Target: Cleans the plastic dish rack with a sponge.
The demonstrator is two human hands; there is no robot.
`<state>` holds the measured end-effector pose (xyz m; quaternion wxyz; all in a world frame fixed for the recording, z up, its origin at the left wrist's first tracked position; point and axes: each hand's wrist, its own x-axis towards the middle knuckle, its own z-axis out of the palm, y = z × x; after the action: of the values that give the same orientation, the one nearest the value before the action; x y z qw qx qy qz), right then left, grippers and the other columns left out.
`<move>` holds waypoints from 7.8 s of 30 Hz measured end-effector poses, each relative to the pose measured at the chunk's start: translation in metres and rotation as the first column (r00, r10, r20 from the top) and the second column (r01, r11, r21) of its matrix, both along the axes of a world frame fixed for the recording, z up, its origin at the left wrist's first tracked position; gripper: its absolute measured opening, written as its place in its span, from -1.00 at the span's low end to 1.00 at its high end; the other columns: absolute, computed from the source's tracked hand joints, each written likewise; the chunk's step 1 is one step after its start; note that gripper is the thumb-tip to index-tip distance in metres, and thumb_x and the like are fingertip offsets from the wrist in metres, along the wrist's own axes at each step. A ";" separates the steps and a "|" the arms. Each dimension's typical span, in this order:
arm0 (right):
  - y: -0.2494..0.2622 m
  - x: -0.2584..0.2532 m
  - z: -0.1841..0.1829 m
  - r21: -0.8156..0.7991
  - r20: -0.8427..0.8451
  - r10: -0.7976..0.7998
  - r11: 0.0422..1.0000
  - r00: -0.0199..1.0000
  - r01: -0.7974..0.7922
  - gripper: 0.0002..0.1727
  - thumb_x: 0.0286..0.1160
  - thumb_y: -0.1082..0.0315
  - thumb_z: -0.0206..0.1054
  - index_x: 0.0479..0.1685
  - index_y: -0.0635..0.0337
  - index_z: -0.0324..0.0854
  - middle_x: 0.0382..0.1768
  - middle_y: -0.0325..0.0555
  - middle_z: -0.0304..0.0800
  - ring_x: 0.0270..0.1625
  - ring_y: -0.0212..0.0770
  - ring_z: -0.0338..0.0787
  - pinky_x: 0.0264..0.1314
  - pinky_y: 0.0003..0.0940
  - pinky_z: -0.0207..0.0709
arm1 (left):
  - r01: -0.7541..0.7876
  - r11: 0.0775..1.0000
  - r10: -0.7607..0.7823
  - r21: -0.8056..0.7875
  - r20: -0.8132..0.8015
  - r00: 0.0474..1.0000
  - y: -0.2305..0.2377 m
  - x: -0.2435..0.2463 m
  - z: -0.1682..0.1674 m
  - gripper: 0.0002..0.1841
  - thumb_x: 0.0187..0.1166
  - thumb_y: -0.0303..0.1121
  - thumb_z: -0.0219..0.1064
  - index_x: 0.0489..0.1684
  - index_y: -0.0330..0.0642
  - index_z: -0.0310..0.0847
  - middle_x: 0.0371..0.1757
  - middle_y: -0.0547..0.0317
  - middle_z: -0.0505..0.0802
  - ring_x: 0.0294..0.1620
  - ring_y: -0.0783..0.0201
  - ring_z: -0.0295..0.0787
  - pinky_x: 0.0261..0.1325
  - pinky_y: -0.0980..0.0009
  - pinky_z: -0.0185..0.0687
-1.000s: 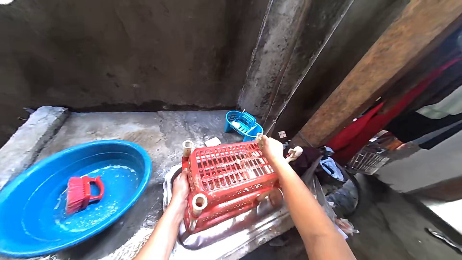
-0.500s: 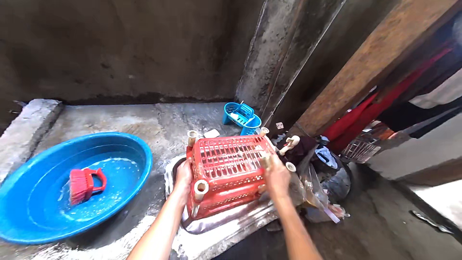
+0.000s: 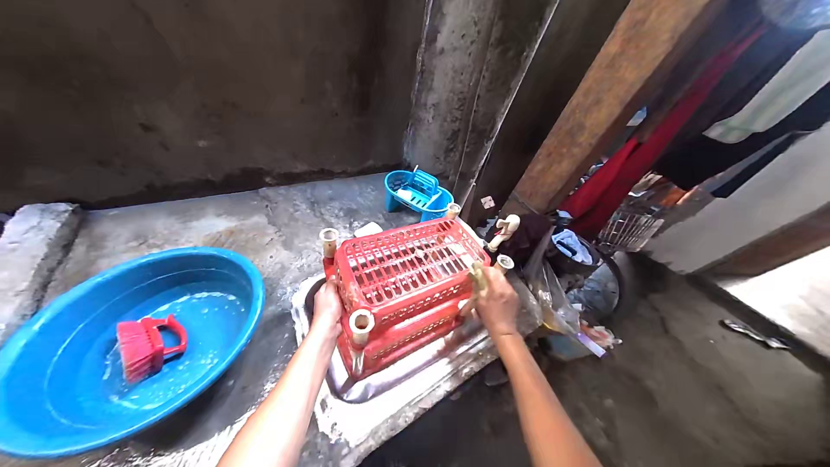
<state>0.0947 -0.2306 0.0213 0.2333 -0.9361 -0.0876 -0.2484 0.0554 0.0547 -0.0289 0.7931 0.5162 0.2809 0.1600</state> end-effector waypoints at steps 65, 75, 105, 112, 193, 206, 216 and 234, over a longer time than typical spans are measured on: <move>0.140 -0.083 -0.043 -0.728 0.437 0.748 0.621 0.500 -0.292 -0.68 0.49 0.52 0.25 0.01 -0.11 0.79 -0.03 -0.34 0.88 0.22 -0.19 0.72 0.54 -0.17 0.24 | 0.208 0.977 -0.202 0.052 -0.101 0.974 -0.014 -0.030 -0.003 -0.47 0.95 -0.17 -0.22 0.28 -0.45 0.58 0.25 -0.21 0.71 0.25 0.13 0.62 0.40 0.18 0.46; 0.064 -0.072 -0.040 -0.364 0.341 0.588 0.802 0.733 -0.474 -0.73 0.30 0.56 0.36 -0.23 0.02 0.93 -0.06 -0.01 0.95 0.14 0.15 0.86 0.17 0.11 0.61 | 0.151 0.959 -0.140 -0.239 0.064 0.988 -0.010 -0.018 -0.010 -0.53 0.94 -0.16 -0.21 0.17 -0.39 0.52 -0.15 -0.06 0.71 -0.16 0.18 0.71 0.00 0.22 0.69; 0.193 0.069 0.041 -0.253 -0.524 0.386 0.781 0.759 -0.572 -0.44 0.91 0.07 -0.21 0.53 0.12 0.58 0.52 0.06 0.62 0.72 0.12 0.38 0.79 0.29 -0.12 | 0.026 0.867 -0.164 0.498 0.235 0.958 0.044 0.041 0.016 -0.32 0.81 -0.17 -0.17 0.77 -0.55 -0.03 0.71 -0.50 0.30 0.78 -0.12 0.20 0.84 0.12 0.02; 0.196 0.073 0.036 -0.261 -0.533 0.391 0.768 0.750 -0.585 -0.43 0.92 0.03 -0.22 0.51 0.10 0.59 0.49 0.04 0.65 0.71 0.13 0.38 0.81 0.30 -0.17 | -0.071 0.599 -0.120 0.798 0.177 0.977 0.049 0.046 0.000 -0.30 0.80 -0.09 -0.16 0.56 -0.71 0.25 0.49 -0.65 0.52 0.60 -0.37 0.41 0.75 -0.01 0.15; -0.040 0.081 -0.074 0.621 -0.244 -0.217 0.714 0.945 0.325 -0.65 0.57 0.33 0.34 0.14 0.47 0.71 0.08 0.33 0.83 0.23 0.20 0.81 0.39 0.18 0.56 | 0.582 -0.473 -0.176 0.661 -0.719 0.673 -0.120 0.031 0.092 -0.09 0.54 0.10 0.40 0.92 0.32 -0.05 0.90 -0.25 0.02 0.80 -0.49 -0.02 0.65 -0.23 0.19; -0.055 0.052 -0.047 0.731 -0.260 -0.027 0.648 0.965 0.215 -0.55 0.81 0.36 0.05 0.52 0.51 0.37 0.37 0.41 0.60 0.44 0.11 0.64 0.54 -0.02 0.46 | 0.576 -0.451 -0.187 0.682 -0.704 0.685 -0.121 0.030 0.090 -0.09 0.53 0.06 0.42 0.92 0.31 -0.02 0.89 -0.24 0.05 0.79 -0.46 0.01 0.65 -0.24 0.16; -0.047 0.041 -0.072 0.761 -0.432 0.261 0.620 0.863 0.193 -0.34 0.48 0.65 0.09 0.70 0.43 0.21 0.52 0.34 0.48 0.46 0.04 0.61 0.44 -0.08 0.54 | 0.590 -0.445 -0.195 0.674 -0.716 0.670 -0.119 0.030 0.093 -0.09 0.53 0.02 0.43 0.92 0.34 -0.03 0.88 -0.26 0.06 0.79 -0.49 0.01 0.65 -0.23 0.18; -0.063 0.089 -0.091 0.037 -0.760 0.047 0.999 0.648 -0.029 -0.37 0.45 0.31 0.48 0.52 0.39 0.47 0.51 0.32 0.56 0.62 0.19 0.52 0.71 0.11 0.29 | 0.600 -0.440 -0.202 0.667 -0.725 0.658 -0.120 0.032 0.090 -0.12 0.56 0.04 0.41 0.91 0.32 0.00 0.86 -0.31 0.10 0.79 -0.52 0.00 0.67 -0.20 0.20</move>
<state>0.1833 -0.2933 -0.0694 0.2636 -0.9494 0.0016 0.1707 0.0871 -0.0653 0.0610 0.0429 0.9927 -0.0738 -0.0855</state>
